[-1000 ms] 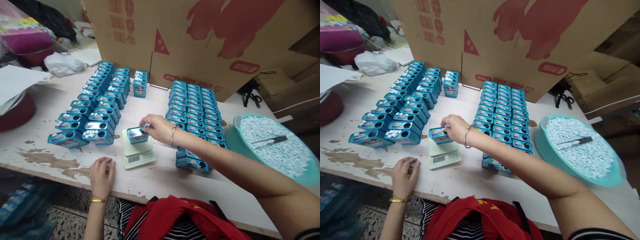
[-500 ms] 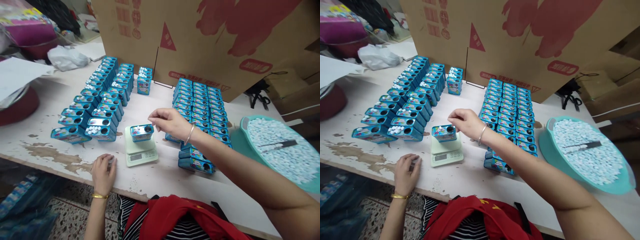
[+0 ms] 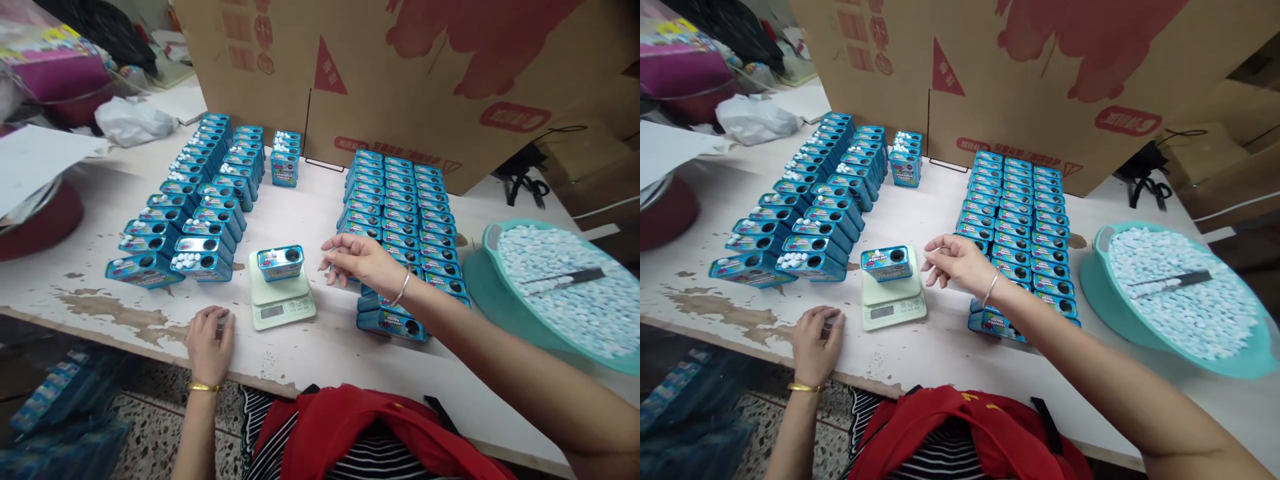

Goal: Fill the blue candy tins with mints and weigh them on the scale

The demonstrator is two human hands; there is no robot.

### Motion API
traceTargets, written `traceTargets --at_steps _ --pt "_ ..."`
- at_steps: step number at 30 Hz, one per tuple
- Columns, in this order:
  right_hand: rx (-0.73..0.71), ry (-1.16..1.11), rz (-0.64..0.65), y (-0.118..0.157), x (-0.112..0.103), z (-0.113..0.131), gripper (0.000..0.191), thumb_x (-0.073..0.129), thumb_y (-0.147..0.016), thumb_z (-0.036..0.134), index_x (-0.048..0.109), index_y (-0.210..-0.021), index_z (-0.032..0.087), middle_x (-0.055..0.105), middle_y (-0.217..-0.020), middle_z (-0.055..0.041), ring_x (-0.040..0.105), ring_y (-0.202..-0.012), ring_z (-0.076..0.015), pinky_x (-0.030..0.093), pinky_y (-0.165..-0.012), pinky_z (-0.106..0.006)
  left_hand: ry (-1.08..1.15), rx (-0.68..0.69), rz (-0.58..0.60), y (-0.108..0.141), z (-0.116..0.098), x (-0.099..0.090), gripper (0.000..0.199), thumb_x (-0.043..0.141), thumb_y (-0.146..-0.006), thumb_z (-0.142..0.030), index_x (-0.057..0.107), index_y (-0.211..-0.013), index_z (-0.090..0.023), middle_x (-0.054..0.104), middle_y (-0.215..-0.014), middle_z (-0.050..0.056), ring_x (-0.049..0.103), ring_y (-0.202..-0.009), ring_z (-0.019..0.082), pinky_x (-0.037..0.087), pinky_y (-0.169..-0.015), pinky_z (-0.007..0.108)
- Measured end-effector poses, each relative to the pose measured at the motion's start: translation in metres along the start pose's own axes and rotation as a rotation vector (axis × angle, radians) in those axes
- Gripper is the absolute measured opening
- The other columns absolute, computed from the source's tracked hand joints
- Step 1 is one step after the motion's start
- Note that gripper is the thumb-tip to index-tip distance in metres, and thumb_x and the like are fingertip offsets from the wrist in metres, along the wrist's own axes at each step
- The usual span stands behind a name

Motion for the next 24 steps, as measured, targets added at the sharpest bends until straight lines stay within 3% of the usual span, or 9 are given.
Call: traceTargets --at_steps 3,7,10,13,16,19,22,24 --pt "-0.174 0.203 -0.036 -0.007 0.013 0.007 0.030 0.064 -0.078 0.044 0.055 -0.082 0.016 0.063 -0.072 -0.0016 0.053 -0.049 -0.0082 0.038 -0.043 -0.021 -0.007 0.012 -0.003 0.000 0.002 0.001 0.022 0.050 -0.087 -0.035 0.060 -0.093 -0.016 0.058 -0.097 0.010 0.055 -0.095 0.022 0.044 -0.086 0.037" --pt "-0.473 0.567 -0.121 -0.020 0.035 0.021 0.019 0.063 -0.082 0.032 0.063 -0.075 0.014 0.056 -0.074 -0.0008 0.046 -0.061 -0.0073 0.038 -0.058 -0.021 0.034 0.040 -0.041 -0.002 -0.005 -0.005 0.020 0.051 -0.087 -0.033 0.059 -0.094 -0.016 0.058 -0.093 0.009 0.055 -0.091 0.020 0.045 -0.083 0.035" --pt "-0.557 0.686 -0.134 -0.026 0.043 0.025 0.014 0.062 -0.084 0.026 0.068 -0.080 0.014 0.054 -0.078 -0.0019 0.046 -0.065 -0.0080 0.039 -0.064 -0.022 0.109 0.106 -0.182 -0.013 -0.031 -0.021 0.022 0.052 -0.087 -0.028 0.057 -0.104 -0.015 0.059 -0.096 0.010 0.055 -0.094 0.019 0.045 -0.085 0.034" --pt "-0.596 0.662 -0.215 -0.018 0.031 0.029 0.017 0.057 -0.087 0.027 0.069 -0.085 0.014 0.056 -0.081 -0.0033 0.049 -0.066 -0.0092 0.041 -0.066 -0.024 0.109 0.230 -0.248 -0.036 -0.068 -0.034 0.038 0.054 -0.086 -0.028 0.051 -0.122 -0.016 0.056 -0.115 0.014 0.052 -0.110 0.022 0.041 -0.096 0.038" --pt "-0.643 0.631 -0.369 0.009 -0.006 0.033 0.018 0.056 -0.088 0.029 0.069 -0.085 0.015 0.060 -0.082 -0.0043 0.055 -0.078 -0.0132 0.043 -0.073 -0.027 0.047 0.333 -0.174 -0.066 -0.096 -0.031 0.049 0.052 -0.087 -0.036 0.045 -0.132 -0.018 0.047 -0.135 0.015 0.040 -0.128 0.027 0.031 -0.106 0.045" --pt "-0.592 0.594 -0.632 0.048 -0.074 0.026 0.020 0.060 -0.084 0.035 0.068 -0.085 0.017 0.063 -0.083 -0.0038 0.058 -0.083 -0.0157 0.044 -0.077 -0.029 -0.008 0.401 -0.100 -0.087 -0.112 -0.020 0.046 0.049 -0.088 -0.041 0.048 -0.130 -0.021 0.045 -0.140 0.012 0.033 -0.136 0.028 0.019 -0.112 0.051" --pt "-0.388 0.570 -0.913 0.095 -0.158 0.007 0.029 0.057 -0.083 0.043 0.065 -0.093 0.016 0.064 -0.083 -0.0041 0.058 -0.074 -0.0147 0.046 -0.069 -0.028 0.020 0.484 -0.067 -0.093 -0.129 -0.012 0.042 0.051 -0.087 -0.042 0.052 -0.125 -0.024 0.048 -0.139 0.009 0.033 -0.137 0.027 0.010 -0.114 0.055" --pt "-0.190 0.699 -1.099 0.133 -0.210 -0.006 0.034 0.052 -0.084 0.042 0.061 -0.100 0.013 0.064 -0.088 -0.0069 0.057 -0.073 -0.0154 0.047 -0.069 -0.029 0.112 0.483 -0.069 -0.095 -0.138 -0.009 0.043 0.055 -0.084 -0.046 0.055 -0.122 -0.027 0.049 -0.139 0.005 0.032 -0.137 0.029 0.004 -0.114 0.059"
Point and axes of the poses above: each hand's wrist, its own y-axis away from the middle knuckle, its own x-axis out of the palm, z = x × y, the point moved 3 cm from there along -y, towards the middle knuckle
